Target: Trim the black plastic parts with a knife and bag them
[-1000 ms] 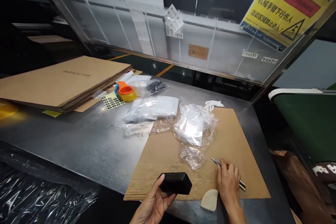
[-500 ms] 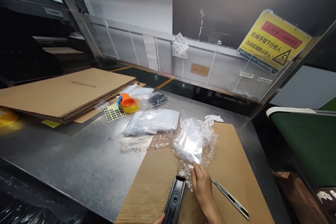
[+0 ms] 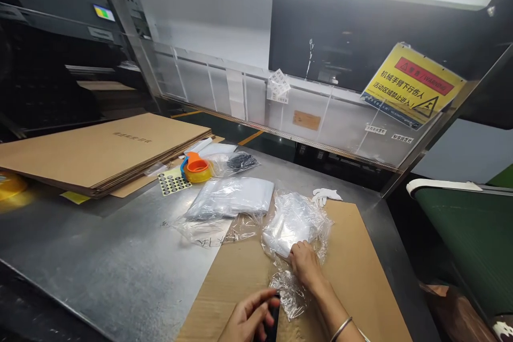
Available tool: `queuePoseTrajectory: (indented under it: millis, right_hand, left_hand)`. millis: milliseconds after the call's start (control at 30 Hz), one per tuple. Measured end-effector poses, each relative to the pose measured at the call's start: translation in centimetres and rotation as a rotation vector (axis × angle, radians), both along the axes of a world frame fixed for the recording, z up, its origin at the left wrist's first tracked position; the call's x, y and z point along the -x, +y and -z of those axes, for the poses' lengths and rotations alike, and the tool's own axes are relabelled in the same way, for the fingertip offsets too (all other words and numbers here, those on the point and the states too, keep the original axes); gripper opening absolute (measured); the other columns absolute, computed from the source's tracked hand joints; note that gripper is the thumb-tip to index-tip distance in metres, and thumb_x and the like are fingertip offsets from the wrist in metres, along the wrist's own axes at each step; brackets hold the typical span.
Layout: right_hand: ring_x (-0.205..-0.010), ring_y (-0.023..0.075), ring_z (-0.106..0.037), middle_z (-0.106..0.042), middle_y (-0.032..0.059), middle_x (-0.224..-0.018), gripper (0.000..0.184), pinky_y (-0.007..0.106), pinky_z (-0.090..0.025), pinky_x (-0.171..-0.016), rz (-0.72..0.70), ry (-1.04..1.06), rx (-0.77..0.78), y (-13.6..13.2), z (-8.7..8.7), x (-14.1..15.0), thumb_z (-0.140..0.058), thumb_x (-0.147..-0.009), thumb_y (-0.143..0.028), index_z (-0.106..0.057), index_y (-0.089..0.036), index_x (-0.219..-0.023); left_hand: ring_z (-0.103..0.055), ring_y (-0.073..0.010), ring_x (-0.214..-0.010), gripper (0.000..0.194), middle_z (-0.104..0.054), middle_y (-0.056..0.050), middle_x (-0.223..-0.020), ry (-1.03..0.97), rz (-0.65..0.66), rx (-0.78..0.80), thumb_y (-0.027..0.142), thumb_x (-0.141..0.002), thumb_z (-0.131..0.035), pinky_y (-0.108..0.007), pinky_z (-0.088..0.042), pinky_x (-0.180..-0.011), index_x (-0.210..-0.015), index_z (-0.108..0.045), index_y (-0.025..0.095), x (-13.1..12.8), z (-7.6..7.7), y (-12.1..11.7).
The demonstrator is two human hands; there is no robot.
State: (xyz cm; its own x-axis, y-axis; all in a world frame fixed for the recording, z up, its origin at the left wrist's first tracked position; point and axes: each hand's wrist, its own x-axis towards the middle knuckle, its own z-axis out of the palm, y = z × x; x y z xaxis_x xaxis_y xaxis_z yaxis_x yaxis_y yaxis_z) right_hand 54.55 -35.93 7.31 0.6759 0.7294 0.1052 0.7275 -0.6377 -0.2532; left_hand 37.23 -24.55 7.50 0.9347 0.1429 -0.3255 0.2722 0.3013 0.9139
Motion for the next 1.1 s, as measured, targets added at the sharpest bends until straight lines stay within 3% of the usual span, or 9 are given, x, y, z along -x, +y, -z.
queuePoseTrajectory:
  millis: [67, 167, 233, 400, 500, 633, 767, 1000, 1100]
  right_hand:
    - [-0.083, 0.0147, -0.059, -0.061, 0.002, -0.092, 0.017, 0.035, -0.049, -0.075, 0.004, 0.053, -0.036, -0.3, 0.5, -0.8, -0.053, -0.088, -0.03, -0.059, -0.014, -0.091]
    - [-0.077, 0.0129, -0.06, -0.062, 0.0015, -0.089, 0.019, 0.032, -0.05, -0.07, 0.01, 0.147, -0.104, -0.7, 1.1, -1.8, -0.053, -0.088, -0.032, -0.059, -0.014, -0.093]
    - [-0.071, 0.0114, -0.059, -0.061, 0.0008, -0.086, 0.02, 0.029, -0.05, -0.065, 0.018, 0.214, -0.163, -1.0, 1.3, -2.4, -0.053, -0.088, -0.033, -0.058, -0.014, -0.093]
    - [-0.07, 0.0112, -0.059, -0.061, 0.0008, -0.086, 0.021, 0.029, -0.05, -0.064, 0.08, 0.375, -0.301, -1.8, 1.3, -3.7, -0.053, -0.088, -0.033, -0.058, -0.014, -0.095]
    - [-0.076, 0.013, -0.06, -0.061, 0.0022, -0.093, 0.022, 0.031, -0.051, -0.067, 0.146, 0.467, -0.35, -2.0, 1.1, -4.8, -0.054, -0.087, -0.032, -0.058, -0.014, -0.099]
    - [-0.078, 0.0141, -0.061, -0.061, 0.0026, -0.096, 0.025, 0.031, -0.052, -0.067, 0.211, 0.592, -0.419, -2.2, 0.5, -5.8, -0.052, -0.088, -0.034, -0.057, -0.014, -0.102]
    - [-0.073, 0.0118, -0.06, -0.061, 0.0023, -0.091, 0.024, 0.029, -0.051, -0.064, 0.23, 0.651, -0.478, -2.9, -0.7, -5.6, -0.051, -0.089, -0.034, -0.057, -0.014, -0.1]
    - [-0.074, 0.0129, -0.06, -0.061, 0.0002, -0.087, 0.02, 0.029, -0.051, -0.065, 0.269, 0.563, -0.559, -3.2, -1.1, -4.0, -0.055, -0.087, -0.032, -0.059, -0.013, -0.092]
    - [-0.072, 0.0123, -0.06, -0.061, 0.0002, -0.087, 0.02, 0.029, -0.051, -0.064, 0.291, 0.553, -0.586, -2.5, -0.7, -3.8, -0.055, -0.087, -0.032, -0.059, -0.013, -0.093]
  left_hand:
    - [-0.057, -0.0221, -0.102, 0.043, -0.057, -0.013, -0.123, -0.131, 0.008, -0.306, 0.031, -0.083, -0.044, -0.033, -0.048, -0.082, -0.123, -0.052, 0.014, -2.3, -0.8, 0.3]
    - [-0.035, -0.0227, -0.127, 0.053, -0.043, -0.01, -0.139, -0.255, 0.081, -0.613, 0.017, -0.078, -0.043, -0.037, -0.022, -0.109, -0.131, -0.045, 0.013, -5.3, -2.0, 0.4]
    - [-0.032, -0.0254, -0.128, 0.06, -0.037, -0.011, -0.142, -0.281, 0.144, -0.765, 0.011, -0.074, -0.043, -0.04, -0.019, -0.11, -0.134, -0.04, 0.009, -6.6, -2.4, 0.1]
    - [-0.042, -0.0363, -0.115, 0.065, -0.034, -0.02, -0.142, -0.229, 0.232, -1.09, 0.004, -0.069, -0.041, -0.05, -0.036, -0.094, -0.134, -0.037, 0.002, -8.2, -2.3, -0.9]
    - [-0.044, -0.0368, -0.112, 0.061, -0.034, -0.021, -0.141, -0.21, 0.259, -1.221, 0.006, -0.072, -0.039, -0.049, -0.039, -0.088, -0.133, -0.038, 0.003, -8.5, -2.1, -1.3]
    - [-0.046, -0.0357, -0.11, 0.05, -0.046, -0.026, -0.13, -0.187, 0.267, -1.33, 0.009, -0.077, -0.038, -0.048, -0.041, -0.085, -0.125, -0.046, 0.0, -9.2, -1.9, -1.8]
    - [-0.045, -0.0372, -0.111, 0.054, -0.044, -0.028, -0.13, -0.192, 0.243, -1.375, 0.001, -0.07, -0.042, -0.046, -0.043, -0.081, -0.125, -0.045, -0.002, -9.7, -2.3, -2.0]
    - [-0.044, -0.0283, -0.108, 0.039, -0.053, -0.012, -0.125, -0.343, 0.149, -1.301, 0.008, -0.085, -0.031, -0.044, -0.034, -0.093, -0.116, -0.055, 0.012, -9.0, -4.1, -1.9]
    - [-0.046, -0.0279, -0.108, 0.034, -0.062, -0.011, -0.108, -0.364, 0.126, -1.226, 0.01, -0.085, -0.034, -0.046, -0.029, -0.096, -0.106, -0.06, 0.015, -9.2, -4.0, -2.1]
